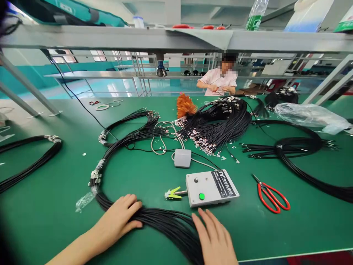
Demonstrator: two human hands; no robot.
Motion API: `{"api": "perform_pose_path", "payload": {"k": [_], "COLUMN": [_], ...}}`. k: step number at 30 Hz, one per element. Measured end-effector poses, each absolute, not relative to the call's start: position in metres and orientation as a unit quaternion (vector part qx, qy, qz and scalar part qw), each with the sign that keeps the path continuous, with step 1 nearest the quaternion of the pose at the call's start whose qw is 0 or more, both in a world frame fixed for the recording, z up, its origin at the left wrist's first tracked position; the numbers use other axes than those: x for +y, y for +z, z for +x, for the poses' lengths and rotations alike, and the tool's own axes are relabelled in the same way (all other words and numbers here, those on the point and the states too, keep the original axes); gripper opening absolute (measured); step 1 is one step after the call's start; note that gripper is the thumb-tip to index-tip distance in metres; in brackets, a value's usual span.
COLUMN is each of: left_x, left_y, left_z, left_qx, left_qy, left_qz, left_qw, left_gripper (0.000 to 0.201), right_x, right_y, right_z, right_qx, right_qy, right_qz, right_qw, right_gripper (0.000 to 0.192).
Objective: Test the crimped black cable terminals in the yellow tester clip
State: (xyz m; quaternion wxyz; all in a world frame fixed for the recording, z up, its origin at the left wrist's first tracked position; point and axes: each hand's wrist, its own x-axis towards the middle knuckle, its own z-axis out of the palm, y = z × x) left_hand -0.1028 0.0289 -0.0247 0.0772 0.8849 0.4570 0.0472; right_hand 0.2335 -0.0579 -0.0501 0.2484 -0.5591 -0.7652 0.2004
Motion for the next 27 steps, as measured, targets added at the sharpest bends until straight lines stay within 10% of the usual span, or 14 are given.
{"api": "perform_pose_path", "payload": {"k": [14,27], "left_x": [0.026,0.024], "left_y": [0.011,0.042], "left_z": [-0.176,-0.171], "left_qx": [0.501,0.526], "left_qy": [0.057,0.008], "left_qz": [0.845,0.807], "left_qw": [0.18,0.268], "left_gripper": [0.031,0.027], "right_x": [-0.025,-0.031], "right_y": [-0.003,-0.023], "right_z": [0.173,0.19], "right_qx": [-0.74,-0.711], "right_qy": [0.4,0.391], "right_qz": [-0.534,-0.527], "right_qw": [0.09,0.254], "right_gripper": [0.084,0.04]}}
